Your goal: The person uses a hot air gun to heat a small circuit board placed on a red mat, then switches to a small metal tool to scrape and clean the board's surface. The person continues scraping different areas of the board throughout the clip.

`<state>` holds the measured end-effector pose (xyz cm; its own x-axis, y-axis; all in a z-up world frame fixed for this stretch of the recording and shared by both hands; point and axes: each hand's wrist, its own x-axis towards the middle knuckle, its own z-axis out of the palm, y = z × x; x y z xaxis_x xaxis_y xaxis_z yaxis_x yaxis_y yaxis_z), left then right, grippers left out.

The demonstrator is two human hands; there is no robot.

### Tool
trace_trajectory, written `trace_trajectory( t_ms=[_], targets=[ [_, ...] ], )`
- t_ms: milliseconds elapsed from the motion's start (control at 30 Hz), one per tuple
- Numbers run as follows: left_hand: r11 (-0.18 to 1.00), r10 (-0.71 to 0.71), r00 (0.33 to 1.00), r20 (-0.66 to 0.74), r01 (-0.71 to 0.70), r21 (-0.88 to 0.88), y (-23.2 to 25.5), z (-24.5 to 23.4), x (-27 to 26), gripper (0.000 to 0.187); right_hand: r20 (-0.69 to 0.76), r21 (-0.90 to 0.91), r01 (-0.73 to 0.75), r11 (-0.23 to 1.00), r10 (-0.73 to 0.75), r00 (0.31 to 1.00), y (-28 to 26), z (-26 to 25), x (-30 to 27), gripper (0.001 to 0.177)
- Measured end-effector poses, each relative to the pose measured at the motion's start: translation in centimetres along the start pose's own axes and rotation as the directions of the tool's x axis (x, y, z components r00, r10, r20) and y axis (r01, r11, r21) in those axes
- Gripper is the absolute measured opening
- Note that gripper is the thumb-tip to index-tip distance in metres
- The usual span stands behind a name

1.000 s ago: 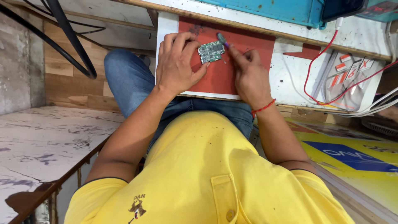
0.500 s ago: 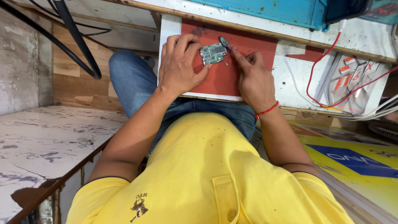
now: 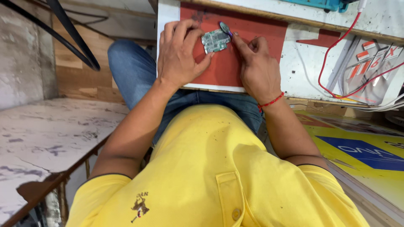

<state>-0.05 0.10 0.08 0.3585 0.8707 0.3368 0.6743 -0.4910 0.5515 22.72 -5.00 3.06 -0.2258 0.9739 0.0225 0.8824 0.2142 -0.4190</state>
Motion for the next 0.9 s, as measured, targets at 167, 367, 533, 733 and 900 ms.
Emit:
trace_trajectory(
  t_ms=[167, 367, 533, 733, 900],
  targets=[
    [1.0, 0.028, 1.0, -0.006, -0.028, 0.0, -0.1, -0.2, -0.1, 0.047, 0.037, 0.032, 0.039, 0.999, -0.04, 0.998, -0.6, -0.2, 0.4, 0.054],
    [1.0, 0.023, 1.0, -0.022, -0.023, 0.004, -0.3, -0.6, -0.2, 0.047, 0.057, 0.063, 0.057, 0.996, -0.06, 0.997, -0.9, -0.1, 0.8, 0.054],
    [1.0, 0.02, 0.999, -0.028, -0.021, -0.012, -0.2, 0.0, -0.2, 0.047, -0.007, 0.025, 0.02, 0.999, -0.02, 1.0, -0.2, 0.0, 0.5, 0.056],
    [1.0, 0.016, 0.999, -0.028, -0.016, -0.019, -0.3, 0.3, -0.1, 0.047, -0.027, 0.017, -0.063, 0.998, 0.063, 0.998, -0.5, -0.1, 0.7, 0.047],
    [1.0, 0.01, 1.0, -0.009, -0.01, -0.023, -0.4, -0.1, -0.5, 0.047, 0.02, 0.025, -0.014, 1.0, 0.013, 1.0, -0.9, 0.0, 0.6, 0.051]
  ],
)
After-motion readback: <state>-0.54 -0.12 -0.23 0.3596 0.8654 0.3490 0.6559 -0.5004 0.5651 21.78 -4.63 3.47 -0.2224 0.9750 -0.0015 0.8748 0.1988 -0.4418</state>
